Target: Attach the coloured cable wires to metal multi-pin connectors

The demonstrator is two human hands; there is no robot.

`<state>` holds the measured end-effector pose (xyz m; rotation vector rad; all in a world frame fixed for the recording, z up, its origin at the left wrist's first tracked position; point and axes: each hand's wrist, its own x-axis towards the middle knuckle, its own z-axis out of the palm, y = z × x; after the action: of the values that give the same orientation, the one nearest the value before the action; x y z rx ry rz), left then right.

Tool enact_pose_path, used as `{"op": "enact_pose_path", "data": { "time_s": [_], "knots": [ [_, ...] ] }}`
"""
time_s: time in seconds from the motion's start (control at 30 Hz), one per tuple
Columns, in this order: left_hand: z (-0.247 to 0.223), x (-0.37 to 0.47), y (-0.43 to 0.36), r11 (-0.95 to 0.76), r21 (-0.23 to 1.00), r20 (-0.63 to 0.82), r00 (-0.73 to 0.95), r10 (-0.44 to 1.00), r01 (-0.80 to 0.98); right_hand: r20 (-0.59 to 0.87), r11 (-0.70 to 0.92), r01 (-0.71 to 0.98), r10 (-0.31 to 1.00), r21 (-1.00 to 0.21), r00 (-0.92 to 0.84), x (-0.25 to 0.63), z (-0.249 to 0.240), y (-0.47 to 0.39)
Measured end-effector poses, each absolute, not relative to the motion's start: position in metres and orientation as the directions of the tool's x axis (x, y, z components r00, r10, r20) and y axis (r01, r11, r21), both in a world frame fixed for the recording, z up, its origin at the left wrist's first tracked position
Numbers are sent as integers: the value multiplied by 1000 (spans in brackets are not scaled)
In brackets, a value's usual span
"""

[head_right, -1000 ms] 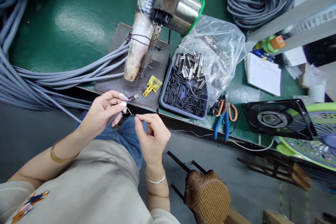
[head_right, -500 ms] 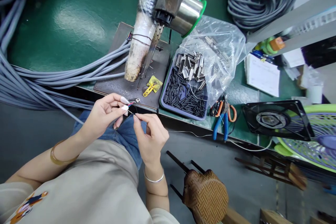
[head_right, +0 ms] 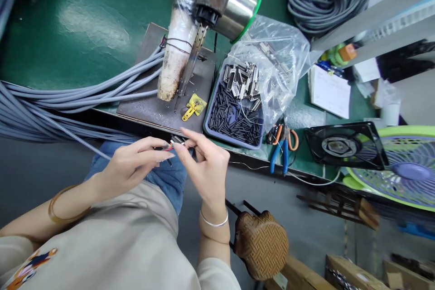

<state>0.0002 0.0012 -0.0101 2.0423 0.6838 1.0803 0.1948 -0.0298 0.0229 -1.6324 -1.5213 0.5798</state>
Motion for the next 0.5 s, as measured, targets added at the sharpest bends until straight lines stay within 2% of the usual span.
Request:
{"op": "enact_pose_path", "data": {
  "time_s": [0.13,0.23,0.3,0.4,0.5],
  "knots": [
    [-13,0,2,-794,555,625,505,595,248,20,-18,508,997,-861,69,196,28,-21],
    [-11,1,4,-841,470,687,488,539,268,-38,-62,422,997,-905,65,195,28,-21],
    [-6,3,5,-800,539,656,465,595,263,-41,-64,382,997,-922,69,195,26,-22],
    [4,6,8,-623,758,507,426,749,194,7,-25,374,996,-927,84,194,20,-24],
    [9,10,11,-436,892,360,393,846,122,135,73,491,986,-868,93,196,13,-27]
  ]
}}
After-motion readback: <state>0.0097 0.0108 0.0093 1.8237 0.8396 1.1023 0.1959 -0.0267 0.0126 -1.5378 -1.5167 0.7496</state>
